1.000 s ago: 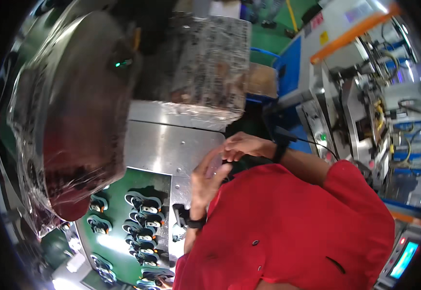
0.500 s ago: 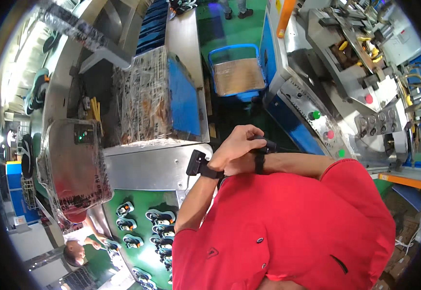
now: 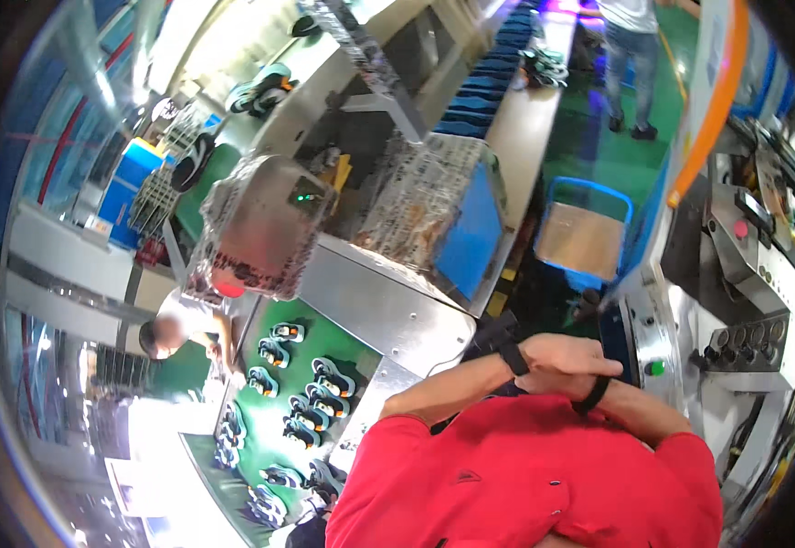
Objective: Transferring shoes from a manufacturing machine to a conveyor belt on a production line.
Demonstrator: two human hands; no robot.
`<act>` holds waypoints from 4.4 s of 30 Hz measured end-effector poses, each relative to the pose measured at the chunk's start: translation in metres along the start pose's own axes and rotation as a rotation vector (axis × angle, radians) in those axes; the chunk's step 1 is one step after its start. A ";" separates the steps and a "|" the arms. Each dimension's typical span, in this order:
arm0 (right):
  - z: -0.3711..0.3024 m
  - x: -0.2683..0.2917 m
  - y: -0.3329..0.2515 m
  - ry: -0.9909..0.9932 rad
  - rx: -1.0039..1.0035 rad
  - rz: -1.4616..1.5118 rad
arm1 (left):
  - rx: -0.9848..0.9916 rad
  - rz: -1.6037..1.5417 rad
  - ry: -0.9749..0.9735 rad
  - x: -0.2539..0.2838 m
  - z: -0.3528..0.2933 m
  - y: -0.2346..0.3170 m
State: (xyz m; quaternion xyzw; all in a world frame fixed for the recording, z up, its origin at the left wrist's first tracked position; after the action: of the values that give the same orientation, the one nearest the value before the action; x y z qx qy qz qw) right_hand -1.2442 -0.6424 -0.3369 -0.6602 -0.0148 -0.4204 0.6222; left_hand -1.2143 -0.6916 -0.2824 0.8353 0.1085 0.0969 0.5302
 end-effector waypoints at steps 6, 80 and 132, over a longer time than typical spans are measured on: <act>0.028 0.064 -0.009 0.090 0.030 -0.074 | -0.029 0.067 0.199 0.034 -0.075 0.046; -0.595 0.181 -0.141 2.460 -1.019 -0.299 | -0.430 0.526 0.551 -0.101 0.584 0.205; -0.438 0.397 -0.078 1.980 -0.570 -1.062 | -0.077 -0.656 1.072 0.030 0.057 0.038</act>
State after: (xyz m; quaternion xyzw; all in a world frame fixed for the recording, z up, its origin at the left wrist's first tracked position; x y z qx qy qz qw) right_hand -1.2646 -1.1899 -0.1016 -0.0692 0.2985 -0.9497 -0.0644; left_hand -1.1672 -0.7483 -0.2705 0.5743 0.6061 0.3384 0.4339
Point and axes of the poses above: each hand's wrist, its own z-axis towards the middle knuckle, its own x-axis out of the back of the hand, y = z × x, the point moved 7 cm from there along z, towards the middle knuckle, and after that the axes turned 9 degrees about -z, right-handed, at the moved point
